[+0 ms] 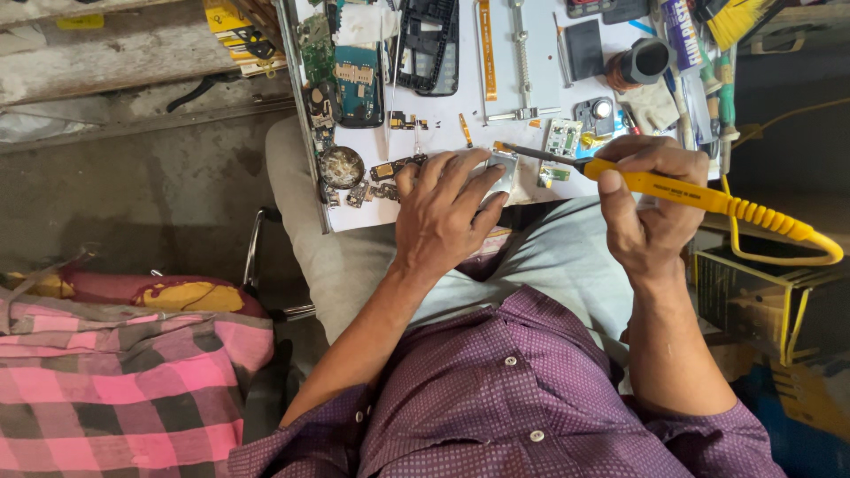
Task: The person sits at a repair workbench and handles a small phone display assembly, peeling a protective film from it and positioning it. They then use a yellow soldering iron to work on the display's flex cable connector, at one point applying a purple tool alongside the iron, and continue soldering on the bench.
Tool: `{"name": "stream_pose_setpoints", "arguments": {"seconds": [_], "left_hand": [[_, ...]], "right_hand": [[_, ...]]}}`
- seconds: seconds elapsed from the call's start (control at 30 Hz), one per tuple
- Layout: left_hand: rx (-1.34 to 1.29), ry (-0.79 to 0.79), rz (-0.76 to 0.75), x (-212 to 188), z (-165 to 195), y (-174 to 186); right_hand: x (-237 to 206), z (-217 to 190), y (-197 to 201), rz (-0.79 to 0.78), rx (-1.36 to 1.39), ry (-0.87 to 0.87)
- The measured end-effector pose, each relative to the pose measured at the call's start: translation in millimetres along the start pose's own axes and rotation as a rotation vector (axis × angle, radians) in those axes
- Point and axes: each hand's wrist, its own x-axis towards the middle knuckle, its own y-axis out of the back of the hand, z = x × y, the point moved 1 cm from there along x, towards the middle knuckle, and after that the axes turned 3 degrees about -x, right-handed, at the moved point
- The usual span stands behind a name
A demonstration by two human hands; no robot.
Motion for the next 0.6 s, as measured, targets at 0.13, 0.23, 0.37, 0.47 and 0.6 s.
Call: {"name": "stream_pose_setpoints", "arguments": {"seconds": [0.13, 0.23, 0.37, 0.47, 0.6], "left_hand": [[-0.001, 0.001, -0.004, 0.5, 0.1, 0.0], [0.002, 0.001, 0.003, 0.8, -0.2, 0.0], [0.0, -0.002, 0.004, 0.7, 0.4, -1.0], [0.006, -0.003, 0.009, 0.7, 0.0, -0.9], [0.005, -0.005, 0.012, 0.8, -0.1, -1.0]], "right_hand": [[0.5, -1.7, -0.3, -0.003, -0.027, -0.001], [1.5, -2.3, -0.5, -0.003, -0.02, -0.007], [3.2, -2.3, 0.0, -0.007, -0.01, 0.001], [3.2, -2.9, -1.5, -0.008, 0.015, -0.004], [4.3, -3.3, -1.9, -0.008, -0.012, 0.003]]}}
